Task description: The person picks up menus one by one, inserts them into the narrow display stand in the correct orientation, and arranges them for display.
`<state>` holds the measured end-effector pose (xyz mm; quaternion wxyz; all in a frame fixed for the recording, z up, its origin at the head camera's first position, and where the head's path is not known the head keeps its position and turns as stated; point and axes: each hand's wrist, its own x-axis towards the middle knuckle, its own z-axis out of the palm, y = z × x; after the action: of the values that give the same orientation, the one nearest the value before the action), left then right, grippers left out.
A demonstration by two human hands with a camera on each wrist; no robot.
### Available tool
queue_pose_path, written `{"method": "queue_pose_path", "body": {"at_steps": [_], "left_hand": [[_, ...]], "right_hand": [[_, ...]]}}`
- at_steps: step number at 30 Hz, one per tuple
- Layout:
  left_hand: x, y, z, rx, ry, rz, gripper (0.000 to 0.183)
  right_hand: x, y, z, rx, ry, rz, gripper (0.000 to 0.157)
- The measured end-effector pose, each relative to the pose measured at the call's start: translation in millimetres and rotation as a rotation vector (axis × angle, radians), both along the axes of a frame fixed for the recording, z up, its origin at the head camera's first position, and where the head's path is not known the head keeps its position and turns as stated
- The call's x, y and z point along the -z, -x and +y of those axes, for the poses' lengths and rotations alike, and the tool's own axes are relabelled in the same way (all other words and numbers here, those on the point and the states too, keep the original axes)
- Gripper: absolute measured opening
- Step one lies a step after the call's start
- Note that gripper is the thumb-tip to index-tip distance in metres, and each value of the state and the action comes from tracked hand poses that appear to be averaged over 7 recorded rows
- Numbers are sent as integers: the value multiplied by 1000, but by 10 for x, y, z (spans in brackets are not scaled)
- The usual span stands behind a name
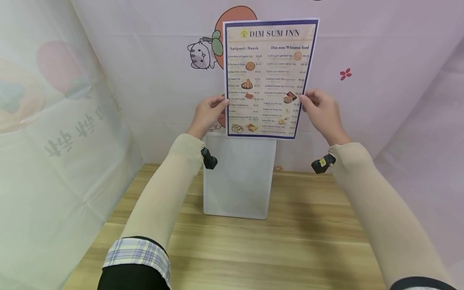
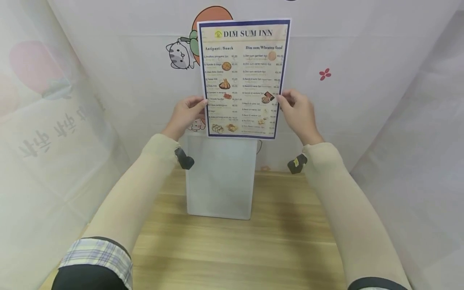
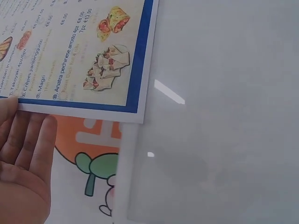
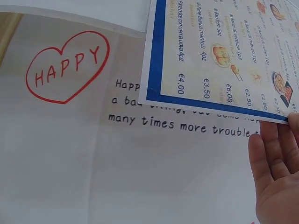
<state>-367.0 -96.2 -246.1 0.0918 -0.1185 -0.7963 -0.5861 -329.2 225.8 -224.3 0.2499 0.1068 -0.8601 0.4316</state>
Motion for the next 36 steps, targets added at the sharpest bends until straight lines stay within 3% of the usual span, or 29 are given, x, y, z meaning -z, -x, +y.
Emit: {"method": "queue_pose_path", "body": {"at_steps": [8, 22, 36], "left_hand": [[-117, -27, 61, 15, -71, 23, 36], [-91, -71, 144, 8, -33, 0, 35], [-55, -82, 66, -38, -32, -8, 37]], "right_hand": [[-124, 19, 25, 1, 13, -10, 42], [-84, -2, 125, -28, -2, -12, 41], [-31, 12, 62, -73, 10, 18, 36]]}}
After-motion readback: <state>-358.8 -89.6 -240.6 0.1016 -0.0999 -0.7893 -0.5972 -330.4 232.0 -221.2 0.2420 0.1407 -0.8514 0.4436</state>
